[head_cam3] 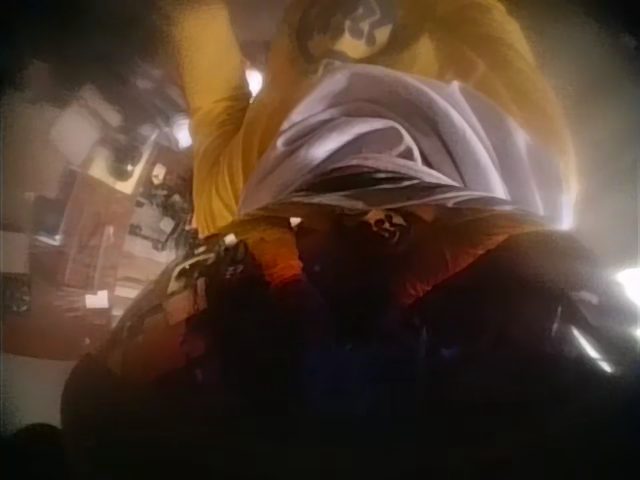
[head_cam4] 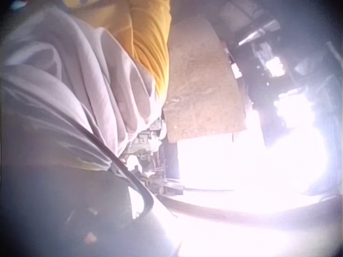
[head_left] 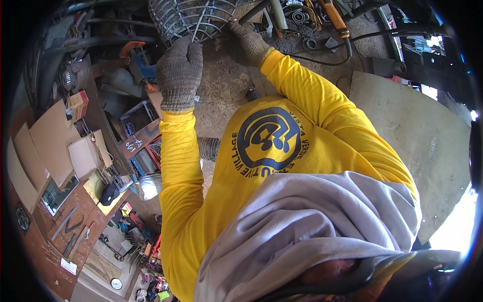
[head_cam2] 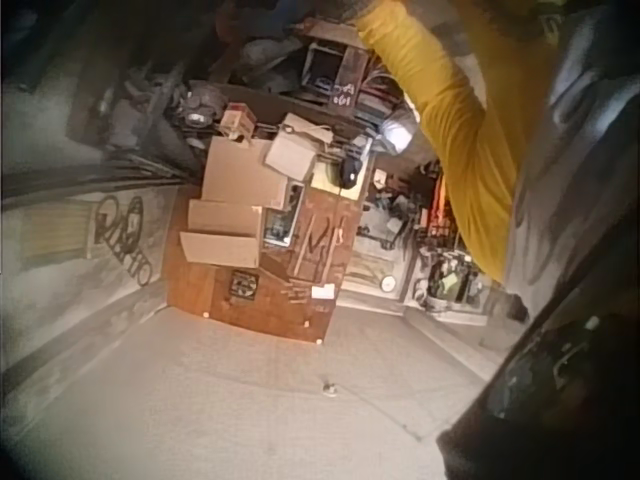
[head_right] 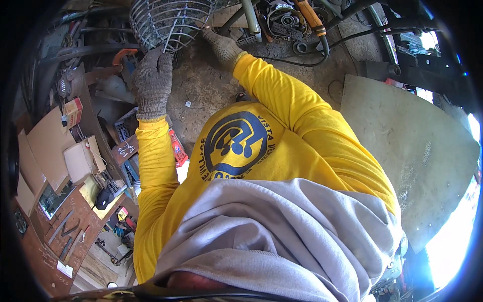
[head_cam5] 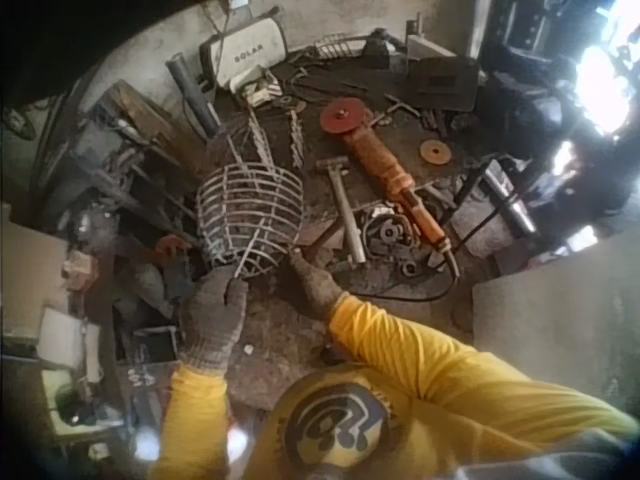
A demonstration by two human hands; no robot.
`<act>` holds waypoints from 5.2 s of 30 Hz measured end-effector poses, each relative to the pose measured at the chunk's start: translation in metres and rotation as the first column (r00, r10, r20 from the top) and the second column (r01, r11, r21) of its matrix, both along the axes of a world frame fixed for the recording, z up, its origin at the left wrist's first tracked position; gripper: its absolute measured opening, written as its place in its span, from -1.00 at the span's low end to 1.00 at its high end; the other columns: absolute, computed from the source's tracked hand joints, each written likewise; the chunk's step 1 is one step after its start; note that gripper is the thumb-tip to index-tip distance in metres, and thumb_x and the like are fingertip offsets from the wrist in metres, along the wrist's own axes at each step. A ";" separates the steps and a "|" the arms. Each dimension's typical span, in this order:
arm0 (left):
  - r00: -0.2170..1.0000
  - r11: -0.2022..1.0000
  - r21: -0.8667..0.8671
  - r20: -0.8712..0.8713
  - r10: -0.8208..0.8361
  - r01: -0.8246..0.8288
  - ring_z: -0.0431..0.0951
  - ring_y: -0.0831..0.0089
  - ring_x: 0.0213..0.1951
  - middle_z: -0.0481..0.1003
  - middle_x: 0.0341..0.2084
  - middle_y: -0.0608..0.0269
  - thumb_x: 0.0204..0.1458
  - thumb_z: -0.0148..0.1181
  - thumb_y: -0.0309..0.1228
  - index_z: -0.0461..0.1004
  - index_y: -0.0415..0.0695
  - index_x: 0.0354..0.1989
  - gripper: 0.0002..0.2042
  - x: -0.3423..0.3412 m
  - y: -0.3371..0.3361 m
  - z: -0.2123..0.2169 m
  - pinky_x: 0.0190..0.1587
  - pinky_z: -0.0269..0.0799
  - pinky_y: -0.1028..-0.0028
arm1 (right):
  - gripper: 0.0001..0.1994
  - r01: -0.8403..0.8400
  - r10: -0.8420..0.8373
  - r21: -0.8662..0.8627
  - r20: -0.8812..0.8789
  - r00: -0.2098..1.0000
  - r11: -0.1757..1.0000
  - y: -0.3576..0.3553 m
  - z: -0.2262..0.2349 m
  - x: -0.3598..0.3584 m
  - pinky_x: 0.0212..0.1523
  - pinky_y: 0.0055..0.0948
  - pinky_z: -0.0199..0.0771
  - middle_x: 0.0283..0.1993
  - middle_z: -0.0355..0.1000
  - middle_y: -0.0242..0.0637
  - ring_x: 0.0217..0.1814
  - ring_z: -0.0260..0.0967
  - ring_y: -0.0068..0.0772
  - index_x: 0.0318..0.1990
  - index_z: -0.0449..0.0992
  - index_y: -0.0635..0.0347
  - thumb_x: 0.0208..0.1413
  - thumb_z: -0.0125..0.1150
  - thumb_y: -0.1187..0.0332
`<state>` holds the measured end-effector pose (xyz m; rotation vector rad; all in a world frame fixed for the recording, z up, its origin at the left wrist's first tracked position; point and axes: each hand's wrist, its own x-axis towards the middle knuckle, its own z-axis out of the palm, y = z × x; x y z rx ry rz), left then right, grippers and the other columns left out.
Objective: The person welds the metal wires of a cage using a welding rod and a hand-held tool while wearing gloves.
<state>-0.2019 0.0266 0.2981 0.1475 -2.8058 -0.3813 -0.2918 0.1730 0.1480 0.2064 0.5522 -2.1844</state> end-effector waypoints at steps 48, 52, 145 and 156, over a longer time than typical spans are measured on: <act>0.999 0.987 0.160 -0.045 0.018 -0.010 0.63 -0.03 -0.28 0.60 -0.34 -0.02 0.16 0.18 -0.26 0.59 -0.10 -0.11 -0.77 0.004 -0.013 0.005 -0.24 0.52 0.20 | -0.33 0.558 0.152 0.394 -0.702 0.696 -0.730 0.430 0.063 -0.203 0.21 -0.09 0.40 0.07 0.55 0.09 0.19 0.49 0.04 -0.01 0.63 0.31 0.09 0.16 -0.21; 0.997 0.991 0.119 -0.038 0.074 -0.069 0.64 0.02 -0.28 0.61 -0.35 0.00 0.16 0.17 -0.25 0.59 -0.06 -0.15 -0.79 0.009 -0.006 -0.002 -0.23 0.54 0.16 | -0.42 0.698 0.160 0.318 -0.835 0.527 -0.641 0.419 0.159 -0.199 0.06 -0.13 0.50 -0.07 0.59 0.15 -0.01 0.55 0.11 -0.13 0.64 0.39 0.09 0.22 -0.08; 0.991 0.966 -0.236 0.113 -0.076 0.101 0.60 0.23 -0.17 0.54 -0.17 0.15 0.15 0.27 -0.23 0.50 -0.08 0.04 -0.67 0.032 -0.053 -0.040 -0.12 0.56 0.26 | -0.51 0.323 0.149 0.597 -0.605 0.782 0.734 0.116 0.078 0.076 -0.17 -0.51 0.55 -0.24 0.48 -0.37 -0.26 0.44 -0.57 0.30 0.30 0.30 0.26 0.23 0.38; 0.997 0.995 0.078 -0.043 -0.064 0.067 0.67 0.16 -0.21 0.63 -0.27 0.06 0.18 0.22 -0.32 0.60 -0.12 -0.08 -0.78 0.000 -0.014 -0.001 -0.13 0.55 0.31 | -0.58 0.381 0.237 0.751 -0.569 0.787 0.539 0.117 0.073 0.077 -0.29 -0.38 0.53 -0.27 0.53 -0.23 -0.31 0.53 -0.44 0.04 0.42 0.25 0.09 0.36 0.27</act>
